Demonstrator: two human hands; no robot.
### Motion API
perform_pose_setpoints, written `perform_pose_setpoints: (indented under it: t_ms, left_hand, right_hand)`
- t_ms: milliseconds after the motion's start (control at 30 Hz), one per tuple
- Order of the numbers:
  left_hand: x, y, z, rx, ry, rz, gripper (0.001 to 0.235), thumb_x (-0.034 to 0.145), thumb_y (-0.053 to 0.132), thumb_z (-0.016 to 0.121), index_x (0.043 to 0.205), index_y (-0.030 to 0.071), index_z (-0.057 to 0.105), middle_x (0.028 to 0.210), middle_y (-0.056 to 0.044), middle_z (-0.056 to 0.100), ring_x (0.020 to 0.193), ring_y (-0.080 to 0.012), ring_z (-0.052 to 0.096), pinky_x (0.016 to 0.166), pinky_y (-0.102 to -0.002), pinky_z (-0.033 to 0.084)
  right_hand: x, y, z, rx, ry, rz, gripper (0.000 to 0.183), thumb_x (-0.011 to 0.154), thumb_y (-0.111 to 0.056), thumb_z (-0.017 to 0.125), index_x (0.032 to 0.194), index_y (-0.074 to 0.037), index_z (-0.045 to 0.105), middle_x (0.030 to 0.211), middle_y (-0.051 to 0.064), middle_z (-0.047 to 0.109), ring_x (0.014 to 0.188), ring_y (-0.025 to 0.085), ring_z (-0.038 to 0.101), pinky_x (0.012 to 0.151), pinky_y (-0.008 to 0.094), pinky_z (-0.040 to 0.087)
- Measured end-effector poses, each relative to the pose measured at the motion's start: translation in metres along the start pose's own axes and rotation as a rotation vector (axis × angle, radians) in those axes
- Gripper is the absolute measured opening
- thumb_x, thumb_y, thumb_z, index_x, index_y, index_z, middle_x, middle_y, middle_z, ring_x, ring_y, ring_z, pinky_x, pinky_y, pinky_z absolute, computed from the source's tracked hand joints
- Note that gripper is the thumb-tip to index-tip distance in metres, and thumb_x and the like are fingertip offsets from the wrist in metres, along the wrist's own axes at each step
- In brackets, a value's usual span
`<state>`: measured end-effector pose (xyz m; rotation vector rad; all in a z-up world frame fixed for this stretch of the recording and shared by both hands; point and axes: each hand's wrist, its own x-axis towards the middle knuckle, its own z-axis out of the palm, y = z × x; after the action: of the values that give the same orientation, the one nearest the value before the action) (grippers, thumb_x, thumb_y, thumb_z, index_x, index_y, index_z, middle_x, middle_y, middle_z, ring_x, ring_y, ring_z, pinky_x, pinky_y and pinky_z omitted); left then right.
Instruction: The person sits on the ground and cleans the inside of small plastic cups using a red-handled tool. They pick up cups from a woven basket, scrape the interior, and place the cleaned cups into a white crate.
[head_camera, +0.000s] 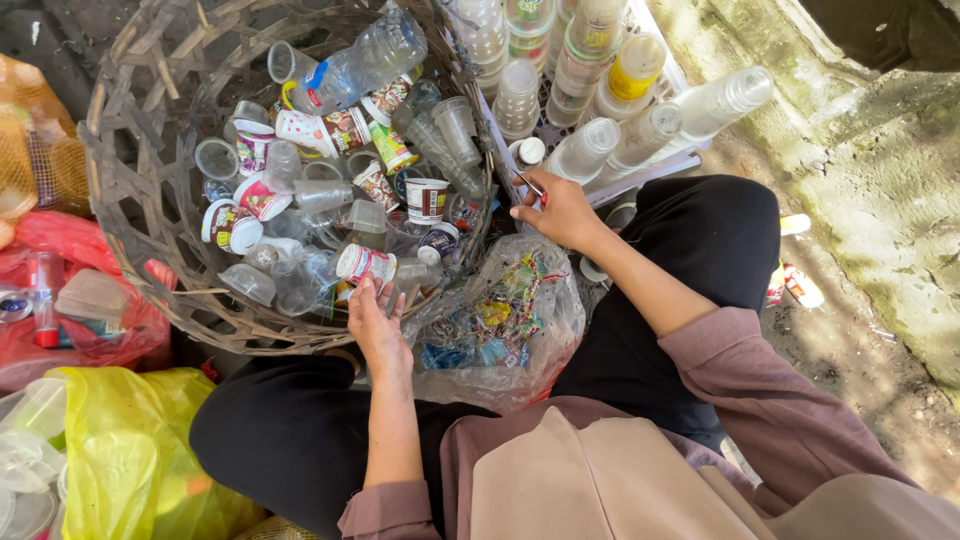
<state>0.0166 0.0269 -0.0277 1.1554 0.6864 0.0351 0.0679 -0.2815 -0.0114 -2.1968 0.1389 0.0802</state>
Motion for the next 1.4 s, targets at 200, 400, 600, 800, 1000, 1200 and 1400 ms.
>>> perform_pose_setpoints:
  t_ms: [200, 400, 600, 800, 1000, 1200, 1400]
  left_hand:
    - [-0.002, 0.001, -0.003, 0.004, 0.006, 0.013, 0.041, 0.1, 0.033, 0.063, 0.131, 0.006, 0.06, 0.117, -0.007, 0.058, 0.105, -0.0173, 0.062, 0.085, -0.034, 0.055]
    - [0.0, 0.0, -0.008, 0.005, -0.001, 0.027, 0.043, 0.1, 0.034, 0.064, 0.132, 0.007, 0.06, 0.117, -0.007, 0.059, 0.105, -0.0169, 0.063, 0.085, -0.032, 0.056]
    - [-0.001, 0.0, -0.005, 0.002, 0.002, 0.039, 0.043, 0.099, 0.033, 0.064, 0.132, 0.006, 0.06, 0.117, -0.008, 0.058, 0.105, -0.017, 0.063, 0.084, -0.032, 0.056]
    - [0.003, -0.004, -0.005, -0.012, -0.002, 0.052, 0.046, 0.099, 0.033, 0.066, 0.134, 0.004, 0.058, 0.118, -0.01, 0.057, 0.105, -0.0183, 0.063, 0.084, -0.033, 0.056]
    - [0.006, -0.007, -0.01, -0.003, 0.013, 0.062, 0.043, 0.099, 0.031, 0.065, 0.132, 0.004, 0.06, 0.115, -0.008, 0.057, 0.102, -0.0167, 0.064, 0.08, -0.03, 0.057]
    - [0.005, -0.005, -0.011, 0.004, 0.019, 0.066, 0.042, 0.098, 0.031, 0.064, 0.132, 0.005, 0.061, 0.114, -0.007, 0.057, 0.101, -0.016, 0.064, 0.079, -0.03, 0.057]
    - [0.007, -0.006, -0.013, 0.014, 0.024, 0.056, 0.042, 0.099, 0.031, 0.064, 0.133, 0.006, 0.06, 0.114, -0.007, 0.057, 0.101, -0.0159, 0.063, 0.082, -0.032, 0.055]
  right_hand:
    - [0.004, 0.007, 0.006, -0.015, 0.014, 0.012, 0.044, 0.077, -0.023, 0.084, 0.119, -0.018, 0.073, 0.081, 0.002, 0.072, 0.065, 0.019, 0.063, 0.066, 0.034, 0.053]
    - [0.007, 0.009, 0.013, -0.023, 0.036, -0.002, 0.043, 0.077, -0.023, 0.084, 0.118, -0.02, 0.073, 0.08, 0.002, 0.073, 0.066, 0.02, 0.065, 0.066, 0.035, 0.053]
    - [0.01, 0.01, 0.017, -0.015, 0.047, -0.012, 0.043, 0.076, -0.024, 0.084, 0.118, -0.021, 0.074, 0.079, 0.002, 0.073, 0.066, 0.021, 0.065, 0.067, 0.035, 0.053]
    - [0.012, 0.012, 0.023, -0.008, 0.051, -0.025, 0.043, 0.076, -0.024, 0.085, 0.118, -0.021, 0.074, 0.079, 0.002, 0.073, 0.067, 0.021, 0.065, 0.067, 0.036, 0.053]
    - [0.013, 0.014, 0.026, -0.035, 0.027, -0.016, 0.044, 0.076, -0.025, 0.085, 0.119, -0.02, 0.073, 0.081, 0.004, 0.074, 0.072, 0.026, 0.068, 0.07, 0.04, 0.055]
    - [0.011, 0.011, 0.025, -0.025, 0.021, -0.007, 0.043, 0.077, -0.026, 0.085, 0.118, -0.021, 0.073, 0.081, 0.003, 0.074, 0.074, 0.025, 0.069, 0.071, 0.039, 0.055]
    - [0.013, 0.013, 0.026, -0.031, 0.031, -0.032, 0.043, 0.077, -0.026, 0.085, 0.118, -0.021, 0.073, 0.08, 0.004, 0.074, 0.072, 0.026, 0.069, 0.07, 0.04, 0.054]
